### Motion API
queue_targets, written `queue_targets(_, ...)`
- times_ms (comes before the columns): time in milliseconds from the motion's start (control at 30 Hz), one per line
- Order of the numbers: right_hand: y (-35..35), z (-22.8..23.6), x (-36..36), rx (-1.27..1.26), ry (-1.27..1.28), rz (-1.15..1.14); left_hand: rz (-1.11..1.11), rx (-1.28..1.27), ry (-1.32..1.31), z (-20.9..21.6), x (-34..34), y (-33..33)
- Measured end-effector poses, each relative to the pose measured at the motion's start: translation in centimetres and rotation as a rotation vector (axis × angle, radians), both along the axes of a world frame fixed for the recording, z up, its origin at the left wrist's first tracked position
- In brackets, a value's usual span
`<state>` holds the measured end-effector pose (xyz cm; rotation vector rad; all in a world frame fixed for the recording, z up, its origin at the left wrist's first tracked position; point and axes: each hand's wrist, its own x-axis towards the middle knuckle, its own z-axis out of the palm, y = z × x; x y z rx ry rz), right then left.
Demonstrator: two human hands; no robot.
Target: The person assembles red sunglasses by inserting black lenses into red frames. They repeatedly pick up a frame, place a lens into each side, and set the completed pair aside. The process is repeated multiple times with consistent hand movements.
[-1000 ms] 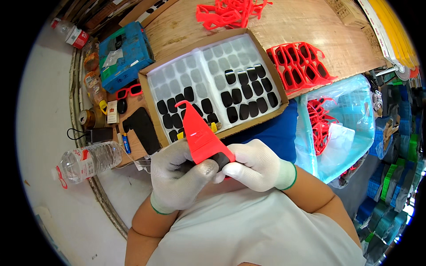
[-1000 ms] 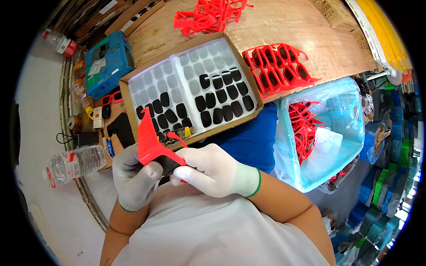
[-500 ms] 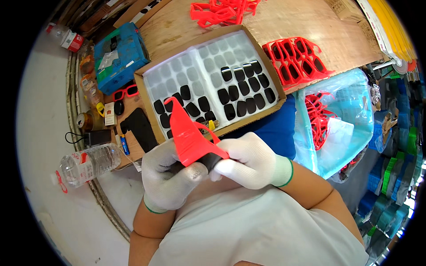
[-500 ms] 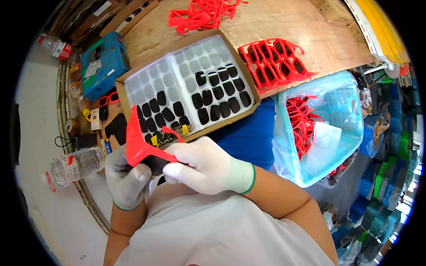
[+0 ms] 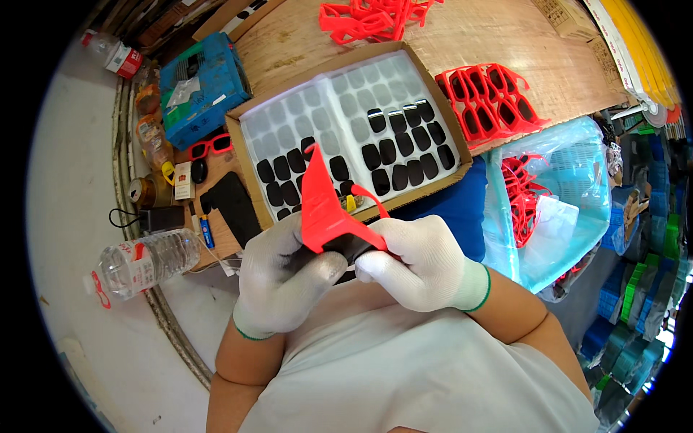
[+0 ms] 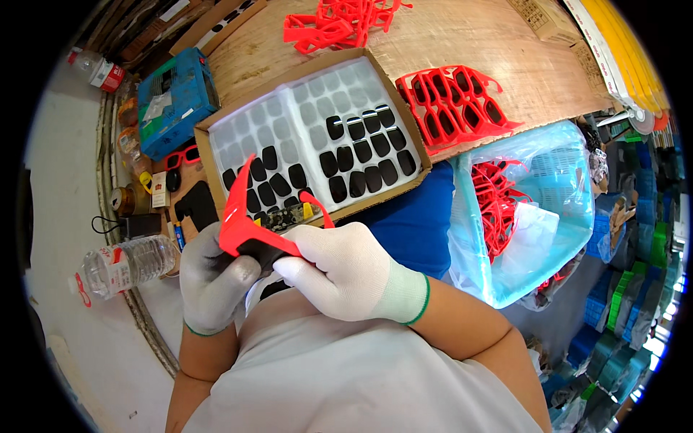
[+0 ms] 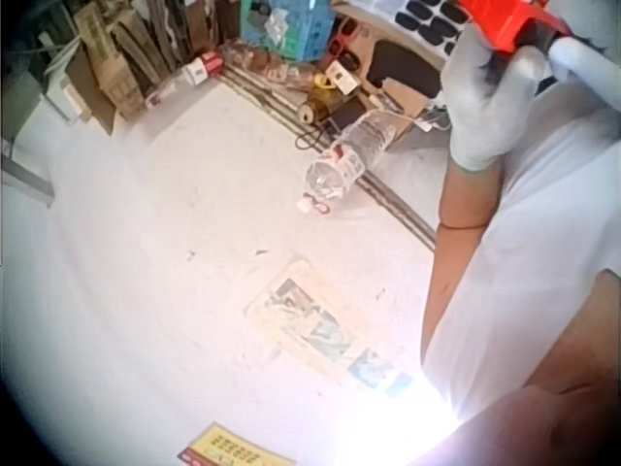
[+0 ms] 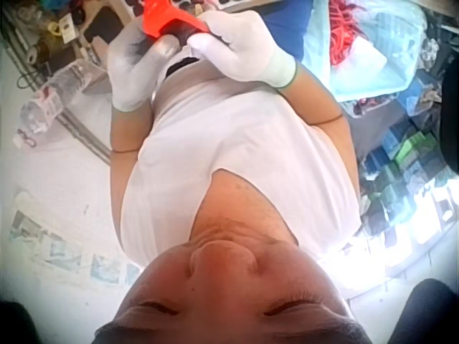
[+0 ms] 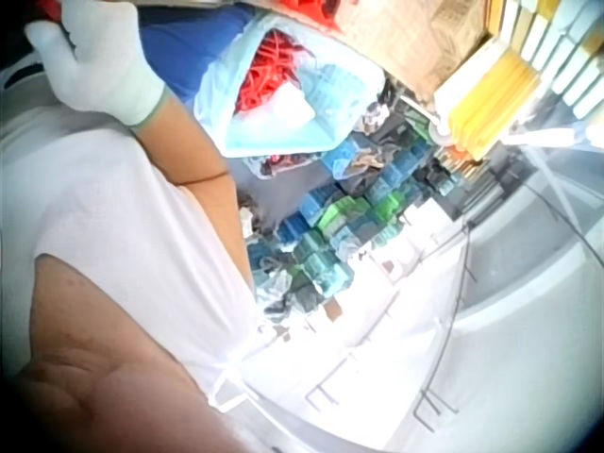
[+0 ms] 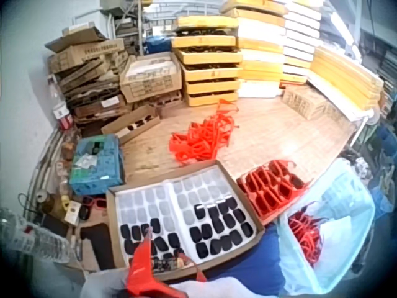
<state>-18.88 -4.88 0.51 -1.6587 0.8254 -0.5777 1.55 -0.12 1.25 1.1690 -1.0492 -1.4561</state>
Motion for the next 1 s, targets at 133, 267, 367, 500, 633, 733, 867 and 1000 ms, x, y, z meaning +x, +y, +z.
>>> queue_targets(133,0.5,-0.9,0.3,0.193,-0.014,-0.061,0.031,0.068,-0.069,-1.1,-0.2,-0.5)
queue_targets(267,0.4,-0.9,0.8,0.266,0.058,-0.112,0.11,0.046,-0.096,-2.5,-1.3,-0.8)
queue_targets(367,0.5,-1.0,1.3,0.213,0.074,-0.193,0.191,-0.017,-0.294,-2.1,-2.5,-1.0)
queue_targets(500,0.9,-0.8,1.6,0.106,0.076,-0.24,0.21,-0.105,-0.461,-2.3,-2.5,-0.9)
queue_targets(633,1.2,-0.8,2.1,0.066,0.048,-0.265,0.251,-0.204,-0.56,-1.8,-2.7,-0.7)
queue_targets(733,1.3,-0.8,2.3,0.033,0.03,-0.269,0.298,-0.278,-0.547,-2.1,-2.9,-0.6)
queue_targets(867,1.5,-1.0,2.4,0.063,0.026,-0.267,0.327,-0.281,-0.505,-2.2,-3.0,-0.5)
queue_targets(1000,1.8,-1.5,2.6,-0.013,0.002,-0.277,0.344,-0.302,-0.499,-3.3,-2.7,0.0)
